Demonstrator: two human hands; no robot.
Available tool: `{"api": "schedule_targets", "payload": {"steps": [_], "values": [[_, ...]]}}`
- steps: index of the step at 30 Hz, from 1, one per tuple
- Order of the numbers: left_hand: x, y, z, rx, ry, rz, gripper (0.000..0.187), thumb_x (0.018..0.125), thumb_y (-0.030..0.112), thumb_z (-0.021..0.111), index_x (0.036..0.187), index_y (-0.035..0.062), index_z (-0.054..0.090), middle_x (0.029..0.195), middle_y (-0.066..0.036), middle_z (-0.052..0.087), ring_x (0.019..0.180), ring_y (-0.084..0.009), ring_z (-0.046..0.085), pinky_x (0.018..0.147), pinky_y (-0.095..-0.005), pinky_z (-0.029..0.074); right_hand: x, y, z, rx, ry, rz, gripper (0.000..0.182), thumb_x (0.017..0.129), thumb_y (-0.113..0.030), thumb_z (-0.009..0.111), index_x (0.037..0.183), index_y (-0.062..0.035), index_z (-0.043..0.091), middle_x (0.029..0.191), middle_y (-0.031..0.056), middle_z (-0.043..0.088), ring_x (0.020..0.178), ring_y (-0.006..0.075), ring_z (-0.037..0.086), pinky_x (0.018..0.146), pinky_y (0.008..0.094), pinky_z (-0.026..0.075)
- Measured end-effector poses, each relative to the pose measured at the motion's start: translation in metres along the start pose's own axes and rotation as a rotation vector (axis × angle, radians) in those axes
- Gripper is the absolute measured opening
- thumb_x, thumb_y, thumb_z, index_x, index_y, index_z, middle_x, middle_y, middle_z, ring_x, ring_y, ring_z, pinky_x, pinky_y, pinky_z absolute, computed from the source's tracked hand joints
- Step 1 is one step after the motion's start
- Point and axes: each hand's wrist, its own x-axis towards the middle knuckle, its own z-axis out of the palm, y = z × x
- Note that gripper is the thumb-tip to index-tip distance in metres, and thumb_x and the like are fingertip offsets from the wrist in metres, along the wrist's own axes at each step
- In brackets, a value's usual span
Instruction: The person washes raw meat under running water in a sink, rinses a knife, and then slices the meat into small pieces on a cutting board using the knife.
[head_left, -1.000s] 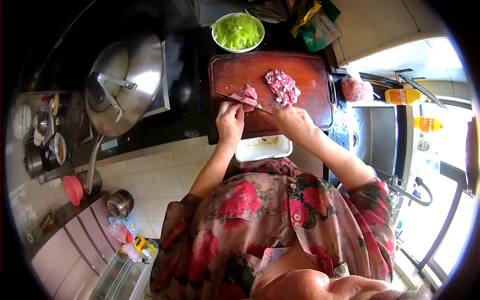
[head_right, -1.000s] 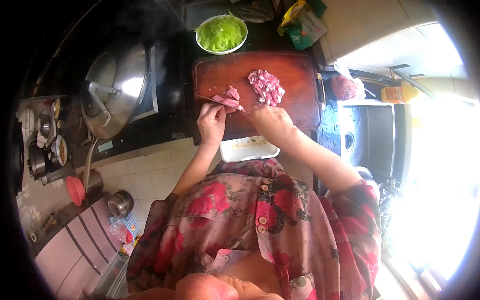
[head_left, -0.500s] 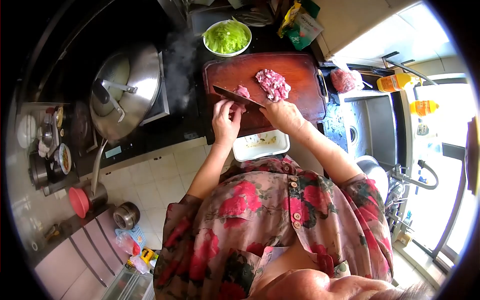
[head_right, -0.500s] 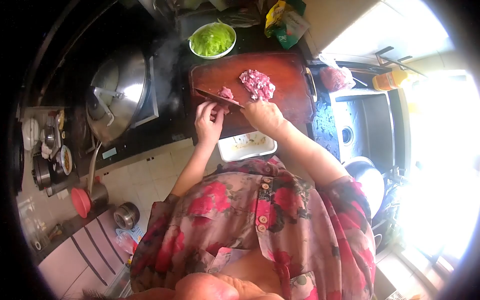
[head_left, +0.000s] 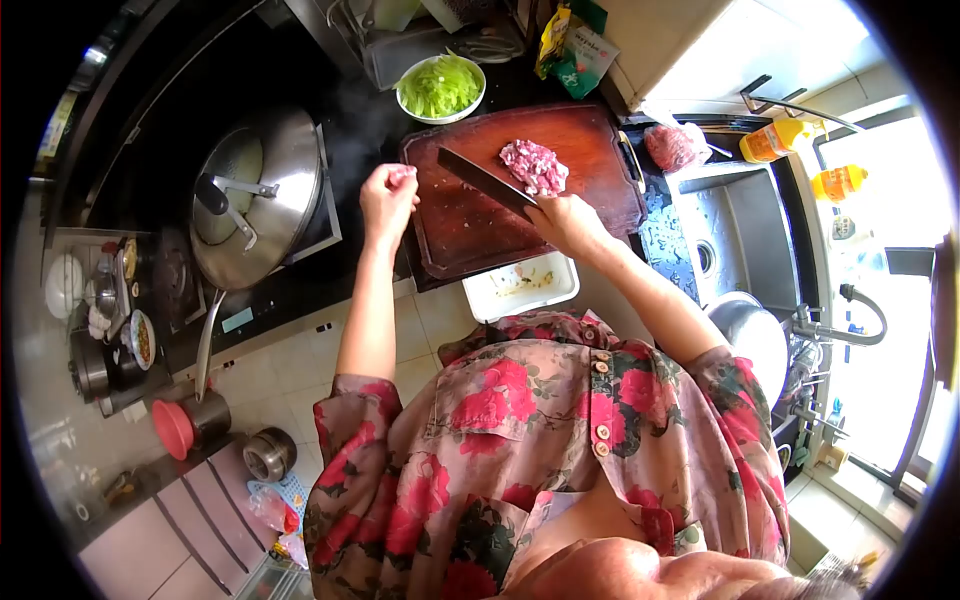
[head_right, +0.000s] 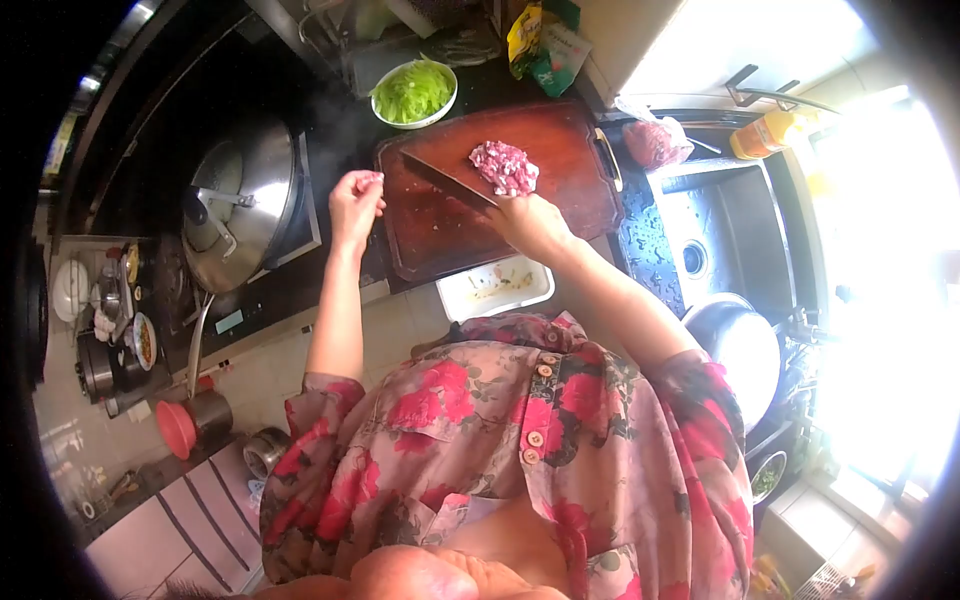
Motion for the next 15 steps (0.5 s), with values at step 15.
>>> {"api": "schedule_targets", "payload": {"steps": [15], "values": [[-0.009, 0.041, 0.053, 0.619, -0.619, 0.474, 0.034, 0.068, 0.027, 0.081, 0.095, 0.0072, 0.071, 0.092, -0.007, 0.068, 0.090, -0.0224, 0.064, 0.095, -0.0384, 0.045, -0.018, 0.020, 0.005, -0.482, 0.122, -0.434, 0.031, 0.080, -0.015, 0.059, 0.109, -0.0089, 0.053, 0.071, 0.0035, 0.058, 0.068, 0.0216, 0.063, 0.062, 0.0346, 0.051]]}}
